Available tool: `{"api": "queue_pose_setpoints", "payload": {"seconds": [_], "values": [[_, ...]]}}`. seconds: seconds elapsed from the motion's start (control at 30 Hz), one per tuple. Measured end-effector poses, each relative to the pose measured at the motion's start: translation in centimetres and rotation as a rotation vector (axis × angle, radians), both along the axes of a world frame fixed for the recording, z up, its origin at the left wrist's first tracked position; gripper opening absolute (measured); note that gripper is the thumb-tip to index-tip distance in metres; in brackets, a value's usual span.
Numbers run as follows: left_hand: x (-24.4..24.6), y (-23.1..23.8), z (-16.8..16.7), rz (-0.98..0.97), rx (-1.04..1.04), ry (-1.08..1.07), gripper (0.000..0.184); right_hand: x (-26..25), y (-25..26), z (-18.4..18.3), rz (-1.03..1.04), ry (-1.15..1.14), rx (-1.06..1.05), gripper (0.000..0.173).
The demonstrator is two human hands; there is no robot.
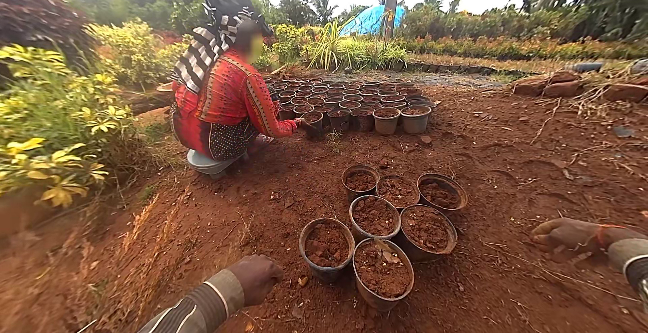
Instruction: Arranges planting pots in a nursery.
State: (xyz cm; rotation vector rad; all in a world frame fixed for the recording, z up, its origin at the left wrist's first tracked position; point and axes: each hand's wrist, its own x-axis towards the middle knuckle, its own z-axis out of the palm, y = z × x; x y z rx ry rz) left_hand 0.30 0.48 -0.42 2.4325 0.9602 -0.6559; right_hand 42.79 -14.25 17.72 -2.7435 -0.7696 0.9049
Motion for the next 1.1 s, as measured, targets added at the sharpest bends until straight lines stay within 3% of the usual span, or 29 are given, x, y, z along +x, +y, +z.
{"api": "queue_pose_setpoints", "payload": {"seconds": [0.47, 0.67, 1.1], "values": [[0.29, -0.08, 0.19, -0.003, 0.001, 0.020, 0.032, 0.22, 0.32, -0.43, 0.004, -0.018, -0.010, 0.033], [0.32, -0.09, 0.22, 0.014, -0.011, 0.016, 0.033, 0.21, 0.18, -0.46, 0.046, -0.042, -0.049, 0.042], [0.48, 0.02, 0.07, 0.014, -0.013, 0.030, 0.033, 0.36, 0.55, -0.75, 0.041, -0.043, -0.051, 0.043]]}}
